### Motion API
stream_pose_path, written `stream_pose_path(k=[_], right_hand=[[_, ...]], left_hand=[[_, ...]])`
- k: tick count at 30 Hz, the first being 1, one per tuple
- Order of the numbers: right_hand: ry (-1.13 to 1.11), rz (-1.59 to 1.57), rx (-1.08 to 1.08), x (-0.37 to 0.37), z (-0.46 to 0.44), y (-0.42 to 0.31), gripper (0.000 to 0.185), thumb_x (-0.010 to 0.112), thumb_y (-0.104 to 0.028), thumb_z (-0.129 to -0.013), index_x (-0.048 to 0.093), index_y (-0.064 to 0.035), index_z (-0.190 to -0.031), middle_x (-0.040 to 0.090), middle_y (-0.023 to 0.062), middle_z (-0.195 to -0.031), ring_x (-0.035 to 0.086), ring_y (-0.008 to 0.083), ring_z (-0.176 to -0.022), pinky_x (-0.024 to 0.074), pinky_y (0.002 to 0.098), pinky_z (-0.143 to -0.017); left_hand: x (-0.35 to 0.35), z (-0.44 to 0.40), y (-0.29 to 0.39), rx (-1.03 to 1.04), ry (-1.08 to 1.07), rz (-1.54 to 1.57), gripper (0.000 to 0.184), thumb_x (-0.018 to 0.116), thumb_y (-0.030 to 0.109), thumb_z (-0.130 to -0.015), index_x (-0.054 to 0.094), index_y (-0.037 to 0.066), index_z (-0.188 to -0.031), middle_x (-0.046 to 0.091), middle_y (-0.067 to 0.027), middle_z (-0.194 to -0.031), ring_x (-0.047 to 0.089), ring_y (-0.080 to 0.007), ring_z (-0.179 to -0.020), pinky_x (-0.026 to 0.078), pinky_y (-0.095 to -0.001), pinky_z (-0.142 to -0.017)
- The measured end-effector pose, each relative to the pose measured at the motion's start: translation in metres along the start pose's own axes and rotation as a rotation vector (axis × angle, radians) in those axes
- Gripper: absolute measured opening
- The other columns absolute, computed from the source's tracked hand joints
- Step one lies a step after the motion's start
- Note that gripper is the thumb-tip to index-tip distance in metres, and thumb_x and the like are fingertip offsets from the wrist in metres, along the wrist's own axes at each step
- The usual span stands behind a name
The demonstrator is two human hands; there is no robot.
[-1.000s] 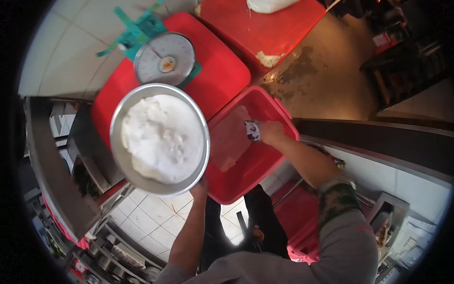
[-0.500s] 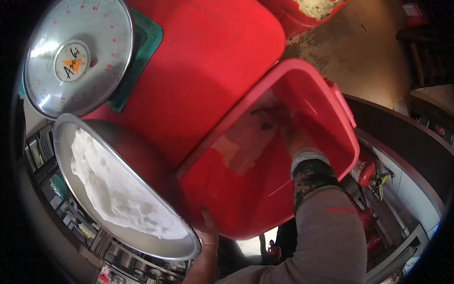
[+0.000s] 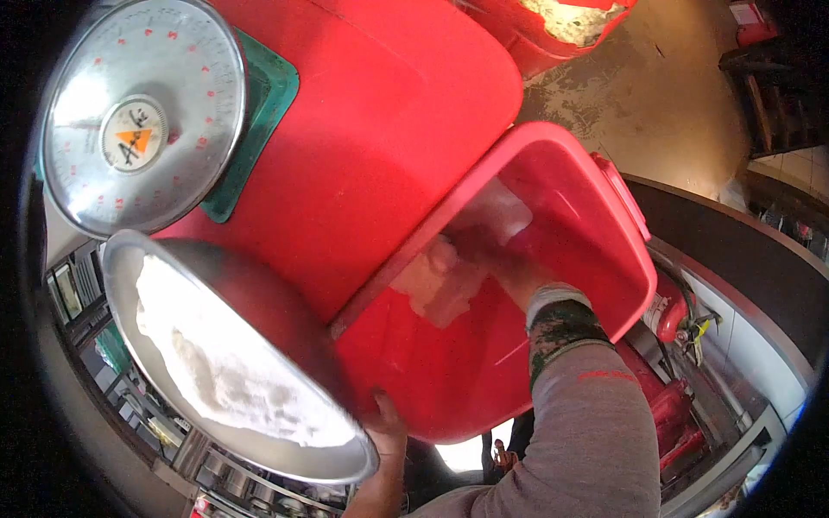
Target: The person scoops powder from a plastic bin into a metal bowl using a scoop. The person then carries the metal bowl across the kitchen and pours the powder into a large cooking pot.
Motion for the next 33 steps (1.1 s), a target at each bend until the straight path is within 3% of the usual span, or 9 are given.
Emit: stream_pose_path(k=[7, 11, 14, 18, 19, 21, 24, 28, 33], right_hand=[[-0.345, 0.147, -0.07, -0.072, 0.057, -0.068, 0.028, 0.055, -0.024, -0.088, 0.069, -0.0093, -0.106, 0.071, 0.0127, -0.104, 0.069, 0.03, -0.095, 0.0542, 0.0405, -0.083], [-0.282, 0.443, -0.237, -0.111, 0.09, -0.091, 0.034, 0.059, -0.03, -0.083, 0.069, -0.0122, -0.11, 0.071, 0.0122, -0.107, 0.068, 0.0304, -0.101, 0.0533, 0.044, -0.086], [-0.288, 0.454, -0.202, -0.186, 0.151, -0.125, 0.034, 0.062, -0.029, -0.08, 0.069, -0.0136, -0.109, 0.07, 0.014, -0.107, 0.067, 0.0319, -0.103, 0.0531, 0.0463, -0.086], [-0.117, 0.447, -0.193, -0.245, 0.215, -0.116, 0.028, 0.062, -0.022, -0.08, 0.071, -0.0131, -0.105, 0.07, 0.0163, -0.104, 0.066, 0.0363, -0.103, 0.0542, 0.0496, -0.086], [-0.053, 0.433, -0.124, -0.261, 0.232, -0.114, 0.027, 0.062, -0.02, -0.079, 0.071, -0.011, -0.103, 0.071, 0.017, -0.102, 0.066, 0.0376, -0.102, 0.0539, 0.0509, -0.086], [-0.042, 0.481, -0.118, -0.301, 0.265, -0.118, 0.029, 0.064, -0.025, -0.077, 0.071, -0.0095, -0.101, 0.07, 0.0198, -0.098, 0.067, 0.0388, -0.098, 0.0536, 0.0497, -0.086], [0.024, 0.478, -0.101, -0.36, 0.324, -0.151, 0.032, 0.066, -0.028, -0.075, 0.07, -0.0072, -0.099, 0.069, 0.0225, -0.095, 0.066, 0.04, -0.096, 0.0532, 0.0492, -0.086], [0.059, 0.49, -0.081, -0.419, 0.386, -0.194, 0.036, 0.068, -0.031, -0.074, 0.071, -0.0063, -0.1, 0.069, 0.0223, -0.098, 0.066, 0.0406, -0.096, 0.0529, 0.0494, -0.086], [0.069, 0.575, -0.138, -0.453, 0.418, -0.268, 0.035, 0.067, -0.03, -0.076, 0.072, -0.0073, -0.102, 0.07, 0.0217, -0.101, 0.067, 0.0391, -0.096, 0.0538, 0.0482, -0.083]], left_hand=[[0.011, -0.003, -0.027, 0.394, 0.068, -0.346, 0.044, 0.051, 0.022, -0.098, 0.05, -0.001, -0.135, 0.052, -0.025, -0.136, 0.051, -0.0404, -0.124, 0.039, -0.0487, -0.106], [0.029, -0.007, -0.04, 0.787, 0.359, -0.772, 0.045, 0.054, 0.02, -0.097, 0.051, 0.001, -0.138, 0.052, -0.0224, -0.139, 0.049, -0.0395, -0.128, 0.038, -0.0473, -0.109], [-0.002, -0.011, 0.032, 0.468, 0.15, -0.11, 0.041, 0.058, 0.022, -0.096, 0.058, 0.0, -0.13, 0.059, -0.0208, -0.132, 0.053, -0.0375, -0.124, 0.039, -0.0464, -0.107], [-0.02, -0.008, 0.045, 0.41, 0.133, 0.172, 0.037, 0.064, 0.021, -0.091, 0.064, -0.001, -0.121, 0.064, -0.0221, -0.123, 0.059, -0.0405, -0.115, 0.043, -0.0463, -0.103], [-0.008, -0.02, 0.015, 0.668, 0.239, 0.094, 0.036, 0.068, 0.021, -0.088, 0.065, -0.002, -0.116, 0.066, -0.0208, -0.117, 0.06, -0.0411, -0.11, 0.043, -0.0472, -0.101], [-0.04, -0.02, 0.002, 0.728, 0.047, 0.034, 0.041, 0.071, 0.02, -0.085, 0.063, -0.002, -0.118, 0.064, -0.0198, -0.12, 0.059, -0.0383, -0.113, 0.042, -0.0471, -0.102], [-0.08, -0.006, -0.039, 0.484, -0.04, 0.362, 0.073, 0.076, 0.011, -0.077, 0.042, -0.001, -0.14, 0.048, -0.0206, -0.142, 0.042, -0.0324, -0.134, 0.031, -0.0385, -0.113], [-0.174, 0.027, -0.029, 0.043, -0.238, 1.097, 0.091, 0.062, 0.003, -0.084, 0.009, 0.008, -0.157, 0.021, -0.014, -0.161, 0.028, -0.0325, -0.144, 0.026, -0.045, -0.116], [-0.227, 0.018, 0.015, 0.035, -0.148, 1.084, 0.077, 0.058, 0.008, -0.086, 0.02, 0.006, -0.153, 0.037, -0.0132, -0.15, 0.039, -0.0275, -0.135, 0.034, -0.042, -0.11]])
Point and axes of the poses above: each hand's wrist, its own z-axis away from the middle knuckle, its own x-axis out of the palm, y = z × x, the point moved 1 cm from there along -z, towards the middle knuckle
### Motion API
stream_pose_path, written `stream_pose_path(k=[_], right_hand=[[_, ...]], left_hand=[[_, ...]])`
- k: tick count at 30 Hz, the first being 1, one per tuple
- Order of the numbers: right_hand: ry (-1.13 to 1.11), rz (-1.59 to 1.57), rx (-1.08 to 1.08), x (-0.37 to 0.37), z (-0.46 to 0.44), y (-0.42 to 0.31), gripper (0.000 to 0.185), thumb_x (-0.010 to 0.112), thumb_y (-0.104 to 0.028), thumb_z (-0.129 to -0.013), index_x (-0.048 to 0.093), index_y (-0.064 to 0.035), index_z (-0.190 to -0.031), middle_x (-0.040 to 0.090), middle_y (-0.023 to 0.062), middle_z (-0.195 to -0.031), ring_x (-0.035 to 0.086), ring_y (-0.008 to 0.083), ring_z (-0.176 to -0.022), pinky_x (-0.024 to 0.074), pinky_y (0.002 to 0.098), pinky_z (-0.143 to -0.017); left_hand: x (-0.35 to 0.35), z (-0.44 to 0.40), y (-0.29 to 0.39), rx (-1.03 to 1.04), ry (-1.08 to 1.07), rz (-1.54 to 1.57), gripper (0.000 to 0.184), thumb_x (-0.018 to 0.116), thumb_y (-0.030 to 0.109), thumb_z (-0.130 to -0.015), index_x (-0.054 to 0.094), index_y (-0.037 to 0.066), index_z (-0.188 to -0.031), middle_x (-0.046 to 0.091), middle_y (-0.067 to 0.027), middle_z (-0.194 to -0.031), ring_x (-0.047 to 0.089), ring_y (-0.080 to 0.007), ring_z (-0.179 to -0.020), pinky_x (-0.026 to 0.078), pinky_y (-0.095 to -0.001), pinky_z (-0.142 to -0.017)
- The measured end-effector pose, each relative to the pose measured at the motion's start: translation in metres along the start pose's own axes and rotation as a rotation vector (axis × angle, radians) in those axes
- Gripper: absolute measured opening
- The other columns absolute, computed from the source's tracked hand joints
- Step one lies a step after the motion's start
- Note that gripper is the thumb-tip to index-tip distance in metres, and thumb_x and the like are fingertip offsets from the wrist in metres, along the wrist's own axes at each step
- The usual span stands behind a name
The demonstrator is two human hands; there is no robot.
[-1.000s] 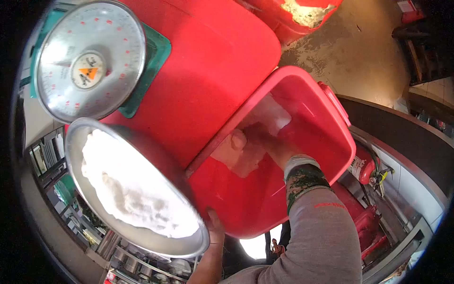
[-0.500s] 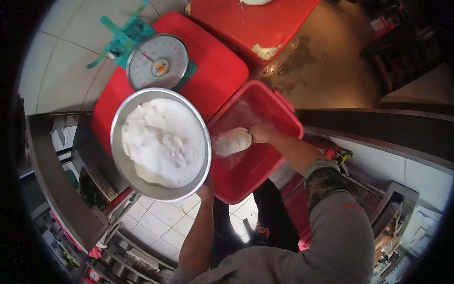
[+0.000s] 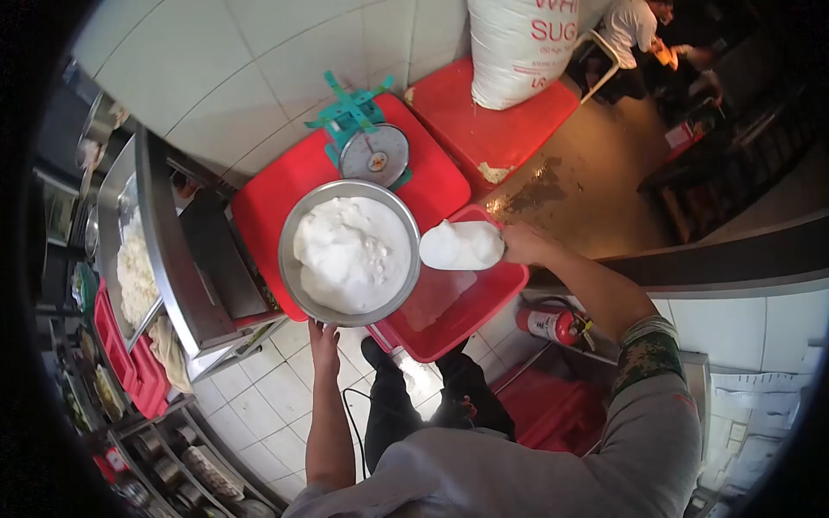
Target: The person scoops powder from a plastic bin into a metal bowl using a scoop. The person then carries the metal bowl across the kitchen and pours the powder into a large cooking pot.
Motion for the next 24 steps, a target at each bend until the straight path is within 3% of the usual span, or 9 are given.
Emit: stream_pose_path(k=[1, 2, 6, 8, 14, 17, 20, 24], right_hand=[[0.016, 0.008, -0.014, -0.011, -0.003, -0.017, 0.035, 0.067, -0.03, -0.076, 0.072, -0.0064, -0.102, 0.069, 0.0216, -0.102, 0.067, 0.0386, -0.096, 0.054, 0.048, -0.082], [0.032, 0.016, -0.028, -0.021, -0.007, -0.035, 0.036, 0.066, -0.03, -0.077, 0.072, -0.0055, -0.102, 0.069, 0.0216, -0.103, 0.067, 0.0382, -0.096, 0.0541, 0.0478, -0.081], [-0.167, 0.215, -0.033, -0.051, -0.041, -0.114, 0.036, 0.065, -0.028, -0.079, 0.071, -0.0029, -0.103, 0.07, 0.0214, -0.104, 0.068, 0.036, -0.096, 0.0547, 0.047, -0.078], [-0.256, 0.377, -0.061, -0.049, -0.072, -0.143, 0.033, 0.066, -0.024, -0.079, 0.072, -0.0034, -0.104, 0.071, 0.0196, -0.103, 0.069, 0.034, -0.096, 0.055, 0.0472, -0.077], [-0.305, 0.744, -0.047, -0.079, -0.106, -0.244, 0.033, 0.073, -0.019, -0.077, 0.074, -0.0108, -0.109, 0.073, 0.008, -0.108, 0.071, 0.0254, -0.096, 0.0563, 0.0458, -0.073], [-0.258, 0.775, -0.015, -0.106, -0.09, -0.291, 0.032, 0.074, -0.018, -0.079, 0.074, -0.0131, -0.11, 0.072, 0.0053, -0.112, 0.071, 0.0231, -0.095, 0.0566, 0.0443, -0.074], [-0.367, 0.81, 0.142, -0.126, -0.095, -0.305, 0.032, 0.074, -0.014, -0.08, 0.074, -0.0141, -0.111, 0.072, 0.0036, -0.114, 0.07, 0.022, -0.097, 0.0564, 0.0442, -0.074], [-0.302, 0.823, 0.049, -0.17, -0.038, -0.281, 0.029, 0.072, -0.017, -0.08, 0.075, -0.0137, -0.109, 0.073, 0.0054, -0.11, 0.07, 0.0226, -0.096, 0.0564, 0.0413, -0.073]], left_hand=[[0.002, -0.007, 0.004, 0.04, -0.032, -0.058, 0.074, 0.058, 0.008, -0.086, 0.023, 0.005, -0.151, 0.041, -0.0127, -0.147, 0.042, -0.0265, -0.133, 0.035, -0.0417, -0.109], [0.003, -0.015, -0.002, 0.086, 0.018, 0.004, 0.07, 0.06, 0.012, -0.085, 0.03, 0.0, -0.146, 0.048, -0.0199, -0.14, 0.051, -0.0273, -0.122, 0.042, -0.0359, -0.098], [0.009, -0.017, 0.007, 0.133, 0.093, -0.031, 0.079, 0.062, 0.01, -0.081, 0.023, -0.003, -0.149, 0.046, -0.0234, -0.14, 0.047, -0.032, -0.129, 0.038, -0.0386, -0.107], [0.005, -0.024, -0.01, 0.178, 0.095, -0.038, 0.076, 0.061, 0.009, -0.081, 0.026, -0.001, -0.147, 0.046, -0.0199, -0.14, 0.048, -0.0302, -0.127, 0.037, -0.0382, -0.107], [0.003, -0.026, -0.01, 0.262, 0.064, -0.01, 0.075, 0.06, 0.01, -0.08, 0.027, -0.001, -0.146, 0.047, -0.02, -0.139, 0.047, -0.0301, -0.127, 0.036, -0.0385, -0.108], [0.005, -0.008, 0.014, 0.169, 0.045, 0.024, 0.075, 0.059, 0.009, -0.081, 0.026, -0.002, -0.148, 0.045, -0.0202, -0.141, 0.047, -0.0308, -0.128, 0.036, -0.0386, -0.108], [0.009, -0.004, 0.013, 0.175, 0.078, 0.058, 0.076, 0.057, 0.009, -0.083, 0.023, -0.001, -0.15, 0.044, -0.0211, -0.143, 0.046, -0.0315, -0.13, 0.036, -0.039, -0.108], [0.019, 0.012, 0.002, 0.094, 0.082, 0.033, 0.074, 0.055, 0.006, -0.086, 0.02, -0.003, -0.151, 0.041, -0.0237, -0.146, 0.048, -0.0317, -0.13, 0.038, -0.0389, -0.108]])
Point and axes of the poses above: each hand's wrist, its own z-axis away from the middle knuckle, its own x-axis out of the palm, y = z × x, the point moved 1 cm from there along -z, towards the middle knuckle
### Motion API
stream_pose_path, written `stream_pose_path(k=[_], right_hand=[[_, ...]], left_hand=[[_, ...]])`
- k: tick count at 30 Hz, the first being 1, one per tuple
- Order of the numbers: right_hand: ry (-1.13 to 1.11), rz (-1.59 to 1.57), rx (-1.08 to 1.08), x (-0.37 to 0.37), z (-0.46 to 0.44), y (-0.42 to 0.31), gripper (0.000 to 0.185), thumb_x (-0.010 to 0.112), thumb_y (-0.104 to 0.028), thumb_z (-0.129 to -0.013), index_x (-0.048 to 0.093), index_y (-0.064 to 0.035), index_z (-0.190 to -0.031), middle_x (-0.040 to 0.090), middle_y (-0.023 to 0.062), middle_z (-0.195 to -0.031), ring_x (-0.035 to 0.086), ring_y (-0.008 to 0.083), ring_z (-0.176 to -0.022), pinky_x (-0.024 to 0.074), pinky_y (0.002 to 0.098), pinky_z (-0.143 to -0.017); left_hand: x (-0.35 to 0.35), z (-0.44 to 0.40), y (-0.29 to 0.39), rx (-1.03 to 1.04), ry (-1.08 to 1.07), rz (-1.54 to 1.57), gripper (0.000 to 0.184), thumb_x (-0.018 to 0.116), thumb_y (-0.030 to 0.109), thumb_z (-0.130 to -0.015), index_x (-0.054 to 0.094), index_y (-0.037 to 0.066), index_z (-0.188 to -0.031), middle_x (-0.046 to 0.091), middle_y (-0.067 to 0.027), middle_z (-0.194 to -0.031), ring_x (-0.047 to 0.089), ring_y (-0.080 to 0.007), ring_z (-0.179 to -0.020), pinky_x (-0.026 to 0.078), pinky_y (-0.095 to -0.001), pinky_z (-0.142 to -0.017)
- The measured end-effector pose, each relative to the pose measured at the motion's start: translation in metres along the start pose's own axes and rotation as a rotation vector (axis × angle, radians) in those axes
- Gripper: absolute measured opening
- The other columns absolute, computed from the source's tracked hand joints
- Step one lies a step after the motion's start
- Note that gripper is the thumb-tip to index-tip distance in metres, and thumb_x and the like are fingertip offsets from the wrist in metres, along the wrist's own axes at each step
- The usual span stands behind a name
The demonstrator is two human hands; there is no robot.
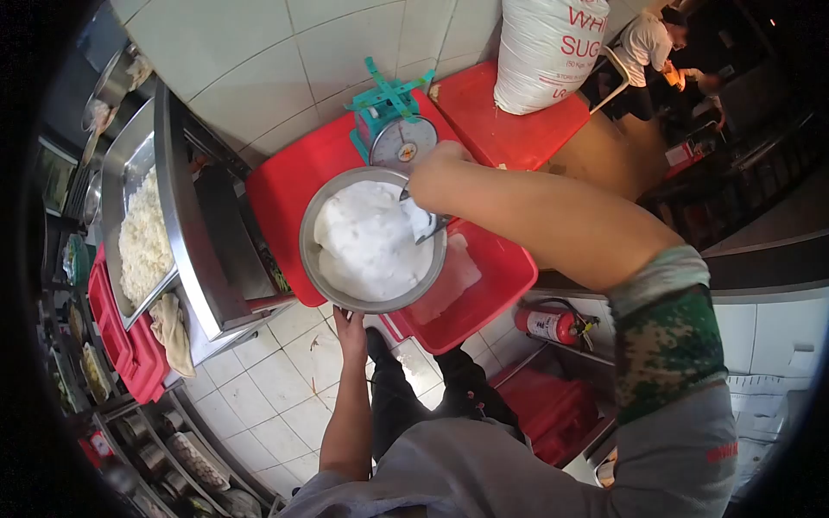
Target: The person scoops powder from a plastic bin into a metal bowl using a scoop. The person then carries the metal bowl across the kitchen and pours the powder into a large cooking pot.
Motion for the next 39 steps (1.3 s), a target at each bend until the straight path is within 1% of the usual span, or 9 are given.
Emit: stream_pose_path(k=[5, 9, 12, 18, 23, 26, 30, 35, 39], right_hand=[[0.073, -0.178, -0.022, 0.109, 0.009, 0.07, 0.023, 0.063, -0.016, -0.078, 0.075, -0.0069, -0.096, 0.073, 0.0156, -0.101, 0.071, 0.0301, -0.094, 0.0562, 0.0422, -0.077], [0.114, -0.447, -0.002, 0.258, -0.047, 0.081, 0.024, 0.062, -0.017, -0.079, 0.075, -0.0062, -0.097, 0.072, 0.0175, -0.103, 0.07, 0.031, -0.097, 0.056, 0.043, -0.08], [-0.082, -0.556, 0.073, 0.385, -0.161, 0.025, 0.026, 0.067, -0.016, -0.077, 0.075, -0.0092, -0.101, 0.073, 0.0115, -0.105, 0.07, 0.0269, -0.099, 0.0576, 0.0394, -0.078], [-0.026, -0.884, 0.278, 0.556, -0.411, -0.134, 0.032, 0.062, -0.02, -0.085, 0.071, -0.0202, -0.116, 0.072, 0.01, -0.108, 0.072, 0.0264, -0.095, 0.058, 0.0407, -0.075], [-0.034, -0.955, 0.077, 0.588, -0.536, -0.205, 0.029, 0.055, -0.024, -0.093, 0.067, -0.0103, -0.116, 0.07, 0.0144, -0.106, 0.069, 0.0252, -0.099, 0.0563, 0.0397, -0.079], [0.048, -1.112, 0.009, 0.6, -0.579, -0.239, 0.031, 0.054, -0.025, -0.093, 0.066, -0.0098, -0.117, 0.069, 0.0158, -0.108, 0.068, 0.0271, -0.101, 0.0556, 0.0405, -0.081], [0.124, -1.283, 0.007, 0.61, -0.574, -0.263, 0.034, 0.052, -0.027, -0.093, 0.065, -0.0091, -0.119, 0.068, 0.0176, -0.11, 0.067, 0.0297, -0.103, 0.0548, 0.0415, -0.083], [0.456, -1.423, 0.224, 0.556, -0.522, -0.293, 0.037, 0.051, -0.029, -0.094, 0.063, -0.0083, -0.122, 0.067, 0.0199, -0.112, 0.066, 0.0329, -0.106, 0.0538, 0.0428, -0.086], [0.15, -1.066, -0.268, 0.588, -0.543, -0.315, 0.038, 0.05, -0.029, -0.091, 0.064, -0.014, -0.123, 0.069, 0.0143, -0.112, 0.067, 0.0329, -0.103, 0.053, 0.0452, -0.088]], left_hand=[[0.021, 0.018, -0.062, -0.021, -0.03, -0.001, 0.071, 0.051, 0.003, -0.085, 0.022, -0.006, -0.149, 0.04, -0.0236, -0.146, 0.047, -0.0324, -0.13, 0.036, -0.0393, -0.109], [0.034, -0.002, -0.134, 0.152, -0.027, -0.47, 0.053, 0.054, 0.004, -0.087, 0.044, -0.004, -0.138, 0.055, -0.0224, -0.133, 0.054, -0.0305, -0.123, 0.041, -0.0401, -0.105], [0.068, -0.026, -0.143, 0.485, -0.133, -0.768, 0.033, 0.056, 0.007, -0.09, 0.061, -0.004, -0.121, 0.065, -0.023, -0.117, 0.06, -0.0335, -0.113, 0.043, -0.0427, -0.101], [0.11, -0.025, -0.174, 0.359, -0.058, -1.076, 0.034, 0.059, 0.019, -0.096, 0.062, -0.006, -0.118, 0.066, -0.0248, -0.115, 0.062, -0.0399, -0.105, 0.047, -0.0485, -0.094], [0.067, -0.039, -0.225, 0.295, 0.196, -1.296, 0.055, 0.064, 0.029, -0.091, 0.052, -0.013, -0.123, 0.06, -0.0325, -0.117, 0.058, -0.046, -0.109, 0.045, -0.0509, -0.096], [0.107, -0.039, -0.191, 0.215, 0.246, -1.128, 0.062, 0.068, 0.031, -0.086, 0.049, -0.015, -0.122, 0.06, -0.0321, -0.114, 0.059, -0.0454, -0.106, 0.045, -0.0509, -0.094], [0.13, -0.036, -0.18, 0.066, 0.262, -0.996, 0.065, 0.069, 0.029, -0.083, 0.045, -0.016, -0.124, 0.058, -0.0317, -0.115, 0.058, -0.043, -0.105, 0.046, -0.0499, -0.092], [0.123, -0.037, -0.184, 0.097, 0.266, -1.01, 0.065, 0.068, 0.028, -0.084, 0.044, -0.016, -0.125, 0.056, -0.0322, -0.117, 0.058, -0.0426, -0.105, 0.046, -0.0491, -0.092], [0.115, -0.035, -0.188, 0.138, 0.235, -0.983, 0.06, 0.067, 0.028, -0.085, 0.048, -0.015, -0.123, 0.059, -0.0313, -0.113, 0.06, -0.043, -0.103, 0.046, -0.0493, -0.093]])
Point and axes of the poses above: each hand's wrist, its own z-axis away from the middle knuckle, its own x-axis out of the palm, y = z × x, the point moved 1 cm from there along -z, towards the middle knuckle
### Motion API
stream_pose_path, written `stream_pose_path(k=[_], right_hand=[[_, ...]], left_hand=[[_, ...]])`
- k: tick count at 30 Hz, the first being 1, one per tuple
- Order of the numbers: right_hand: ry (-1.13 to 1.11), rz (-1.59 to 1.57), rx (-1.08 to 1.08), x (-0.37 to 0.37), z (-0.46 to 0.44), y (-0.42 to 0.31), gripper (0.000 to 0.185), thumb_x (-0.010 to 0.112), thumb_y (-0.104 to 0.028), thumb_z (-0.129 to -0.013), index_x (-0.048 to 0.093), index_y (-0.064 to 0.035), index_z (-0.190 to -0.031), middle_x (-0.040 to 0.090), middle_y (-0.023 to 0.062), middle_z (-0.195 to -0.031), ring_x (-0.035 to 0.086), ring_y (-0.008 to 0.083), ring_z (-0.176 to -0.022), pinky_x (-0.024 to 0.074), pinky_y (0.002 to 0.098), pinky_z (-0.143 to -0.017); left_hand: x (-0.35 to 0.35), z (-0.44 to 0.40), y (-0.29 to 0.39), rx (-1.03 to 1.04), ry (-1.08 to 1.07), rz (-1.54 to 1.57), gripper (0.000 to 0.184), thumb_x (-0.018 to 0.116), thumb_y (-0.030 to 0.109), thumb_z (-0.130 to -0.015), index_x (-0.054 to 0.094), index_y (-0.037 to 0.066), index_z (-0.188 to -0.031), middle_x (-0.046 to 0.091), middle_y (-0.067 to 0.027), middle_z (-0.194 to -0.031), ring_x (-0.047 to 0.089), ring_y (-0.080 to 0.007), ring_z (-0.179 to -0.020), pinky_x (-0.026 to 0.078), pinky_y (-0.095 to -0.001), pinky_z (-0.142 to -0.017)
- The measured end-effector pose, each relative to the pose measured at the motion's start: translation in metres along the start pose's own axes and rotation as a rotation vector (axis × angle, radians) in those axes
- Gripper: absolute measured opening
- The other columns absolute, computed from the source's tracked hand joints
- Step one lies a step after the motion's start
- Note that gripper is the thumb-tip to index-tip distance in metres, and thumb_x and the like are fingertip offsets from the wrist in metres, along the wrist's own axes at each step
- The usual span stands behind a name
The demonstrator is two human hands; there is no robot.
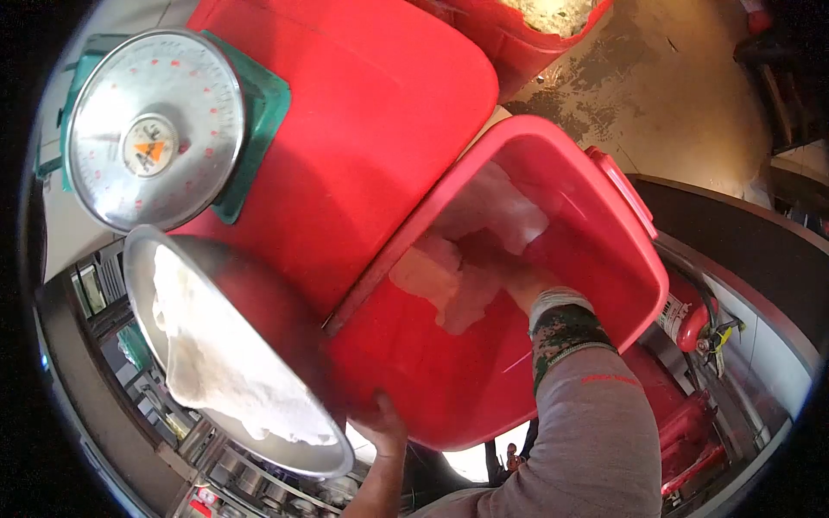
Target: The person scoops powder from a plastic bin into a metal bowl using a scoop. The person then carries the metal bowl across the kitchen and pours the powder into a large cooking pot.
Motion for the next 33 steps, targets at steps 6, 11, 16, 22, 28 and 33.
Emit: stream_pose_path(k=[6, 11, 16, 22, 28, 33], right_hand=[[0.141, -0.037, -0.236, -0.092, 0.088, -0.045, 0.031, 0.052, -0.026, -0.087, 0.067, -0.0196, -0.114, 0.07, 0.0123, -0.109, 0.068, 0.0336, -0.099, 0.0536, 0.0462, -0.084], [-0.002, -0.068, -0.12, -0.147, 0.152, -0.043, 0.03, 0.055, -0.02, -0.082, 0.069, -0.0159, -0.108, 0.07, 0.0151, -0.101, 0.066, 0.0371, -0.099, 0.0523, 0.0476, -0.085], [0.14, 0.096, 0.001, -0.234, 0.268, -0.041, 0.025, 0.059, -0.014, -0.075, 0.07, -0.0101, -0.097, 0.07, 0.0185, -0.097, 0.065, 0.0395, -0.098, 0.0517, 0.0502, -0.085], [0.193, 0.202, 0.13, -0.335, 0.404, -0.073, 0.024, 0.06, -0.012, -0.072, 0.071, -0.0054, -0.092, 0.069, 0.0231, -0.095, 0.066, 0.0399, -0.095, 0.0526, 0.0504, -0.085], [0.249, 0.218, 0.151, -0.415, 0.454, -0.156, 0.028, 0.061, -0.012, -0.071, 0.07, -0.0047, -0.097, 0.068, 0.0229, -0.098, 0.065, 0.0409, -0.097, 0.0522, 0.0503, -0.085], [0.212, 0.384, 0.086, -0.467, 0.436, -0.257, 0.027, 0.06, -0.012, -0.072, 0.069, -0.0015, -0.095, 0.068, 0.0245, -0.098, 0.065, 0.0414, -0.096, 0.0529, 0.0496, -0.083]], left_hand=[[-0.005, 0.005, -0.036, 0.317, -0.103, -0.323, 0.037, 0.06, 0.024, -0.091, 0.061, -0.007, -0.111, 0.067, -0.0269, -0.102, 0.063, -0.0466, -0.092, 0.05, -0.0521, -0.084], [-0.001, 0.003, -0.028, 0.321, -0.171, -0.293, 0.033, 0.056, 0.023, -0.092, 0.066, -0.004, -0.108, 0.068, -0.0255, -0.105, 0.062, -0.0463, -0.096, 0.045, -0.0532, -0.092], [-0.027, -0.006, -0.003, 0.293, -0.238, -0.159, 0.036, 0.061, 0.022, -0.088, 0.066, -0.003, -0.113, 0.066, -0.0271, -0.111, 0.06, -0.0468, -0.105, 0.045, -0.0523, -0.096], [-0.11, -0.016, -0.044, 0.248, -0.333, 0.383, 0.051, 0.063, 0.005, -0.083, 0.05, -0.004, -0.132, 0.059, -0.0219, -0.128, 0.053, -0.0344, -0.124, 0.037, -0.04, -0.107], [-0.206, -0.02, -0.035, -0.071, -0.309, 0.805, 0.085, 0.058, 0.007, -0.085, 0.01, 0.0, -0.155, 0.031, -0.0257, -0.153, 0.048, -0.0357, -0.131, 0.043, -0.0397, -0.104], [-0.24, -0.051, -0.004, 0.033, -0.233, 0.833, 0.079, 0.06, 0.009, -0.087, 0.016, -0.002, -0.152, 0.04, -0.0239, -0.146, 0.054, -0.0343, -0.124, 0.044, -0.0387, -0.102]])
Point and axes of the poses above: each hand's wrist, its own z-axis away from the middle knuckle, its own x-axis out of the palm, y = z × x, the point moved 1 cm from there along -z, towards the middle knuckle
